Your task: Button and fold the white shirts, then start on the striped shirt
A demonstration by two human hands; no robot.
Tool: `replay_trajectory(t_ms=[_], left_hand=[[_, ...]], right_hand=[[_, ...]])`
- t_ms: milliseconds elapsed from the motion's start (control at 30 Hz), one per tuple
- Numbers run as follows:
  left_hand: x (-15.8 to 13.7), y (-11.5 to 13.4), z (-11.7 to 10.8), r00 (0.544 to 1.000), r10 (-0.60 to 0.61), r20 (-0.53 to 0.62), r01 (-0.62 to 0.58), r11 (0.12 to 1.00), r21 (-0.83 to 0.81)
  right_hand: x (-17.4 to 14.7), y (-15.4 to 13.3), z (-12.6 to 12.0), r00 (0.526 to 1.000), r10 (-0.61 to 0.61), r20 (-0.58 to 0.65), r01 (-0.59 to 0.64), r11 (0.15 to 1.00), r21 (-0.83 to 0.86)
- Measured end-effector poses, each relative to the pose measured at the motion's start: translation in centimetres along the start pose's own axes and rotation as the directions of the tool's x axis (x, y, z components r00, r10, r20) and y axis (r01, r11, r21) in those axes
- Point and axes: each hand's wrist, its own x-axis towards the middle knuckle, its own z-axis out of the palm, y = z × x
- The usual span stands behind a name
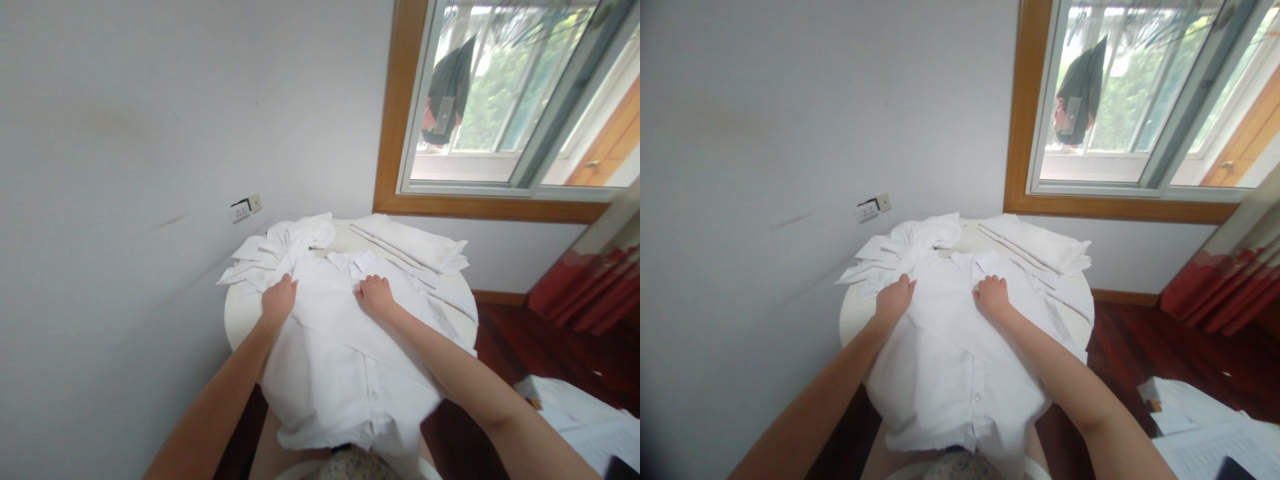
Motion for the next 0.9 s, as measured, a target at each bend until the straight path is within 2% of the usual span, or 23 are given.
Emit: replay_trajectory(t_ms=[167, 367, 533, 700, 833, 900], left_hand=[[-0.6, 0.2, 0.1, 0.998, 0.046, -0.031, -0.044, 0.996, 0.073], [-0.8, -0.1, -0.7, 0.998, 0.054, -0.026, -0.052, 0.995, 0.084], [2.1, -0.1, -1.7, 0.998, 0.045, -0.046, -0.042, 0.997, 0.062], [5.1, 0.8, -1.2, 0.998, 0.052, -0.028, -0.051, 0.998, 0.02], [6.1, 1.3, -0.5, 0.997, 0.022, -0.069, -0.028, 0.996, -0.089], [6.5, 1.5, -0.3, 0.999, -0.006, -0.052, -0.004, 0.982, -0.19]], right_hand=[[-0.9, -0.2, 0.2, 0.997, -0.056, -0.061, 0.054, 0.998, -0.041], [-1.1, 0.2, 0.2, 0.996, -0.082, -0.046, 0.081, 0.996, -0.037], [-0.4, 0.4, 0.1, 0.996, -0.085, -0.033, 0.085, 0.996, 0.003], [-0.4, 0.0, 0.3, 0.991, -0.099, -0.085, 0.099, 0.995, -0.009], [-0.8, -0.2, 0.5, 0.988, -0.1, -0.119, 0.099, 0.995, -0.012], [-0.8, -0.2, 0.7, 0.987, -0.101, -0.125, 0.1, 0.995, -0.008]])
